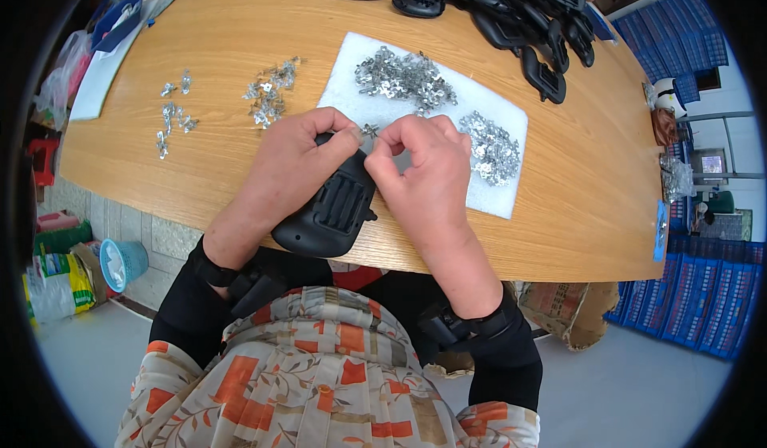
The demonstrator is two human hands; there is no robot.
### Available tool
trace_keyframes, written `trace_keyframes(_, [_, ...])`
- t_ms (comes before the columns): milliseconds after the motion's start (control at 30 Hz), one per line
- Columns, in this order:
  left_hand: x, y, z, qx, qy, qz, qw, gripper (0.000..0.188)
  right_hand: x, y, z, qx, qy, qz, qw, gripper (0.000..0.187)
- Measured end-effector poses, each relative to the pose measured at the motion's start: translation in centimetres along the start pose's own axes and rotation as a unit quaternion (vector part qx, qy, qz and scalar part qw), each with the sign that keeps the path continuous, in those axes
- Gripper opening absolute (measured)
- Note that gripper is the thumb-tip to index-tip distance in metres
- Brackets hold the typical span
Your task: The person assembles black game controllers by hand at a wooden table. They pick up individual controller shells and insert small metal components into the battery compartments, then place the finished units on a pile.
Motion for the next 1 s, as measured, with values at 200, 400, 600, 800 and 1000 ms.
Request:
trace_keyframes(200, [-2.2, 0.3, -0.6, -0.059, -0.099, 0.075, 0.99, 0.021, 3.0, 0.6, -0.1, -0.078, 0.167, -0.133, 0.974, 0.019])
trace_keyframes(400, [-2.2, -0.2, -0.4, -0.027, -0.079, 0.037, 0.996, 0.022, 3.4, 1.2, -0.3, -0.086, 0.204, -0.13, 0.967, 0.018])
trace_keyframes(600, [-1.8, -0.8, 0.0, -0.01, -0.057, 0.04, 0.998, 0.025, -2.2, -0.1, -0.3, 0.052, -0.205, 0.155, 0.965, 0.007])
trace_keyframes(800, [-1.7, -0.8, 0.2, -0.022, -0.096, 0.092, 0.991, 0.026, -3.8, -0.9, -0.6, 0.114, -0.344, 0.28, 0.889, 0.012])
trace_keyframes(1000, [-1.7, -0.6, 0.1, -0.027, -0.087, 0.058, 0.994, 0.023, -3.9, -1.5, -1.4, 0.158, -0.477, 0.377, 0.778, 0.007])
Point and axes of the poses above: each hand's wrist, its own z-axis towards the middle knuckle, its own y-axis out of the back of the hand, x = y × z, the point moved 7 cm from there along z, towards the middle knuckle, and after that the axes turned 13 degrees about -x, right-handed, at the moved point
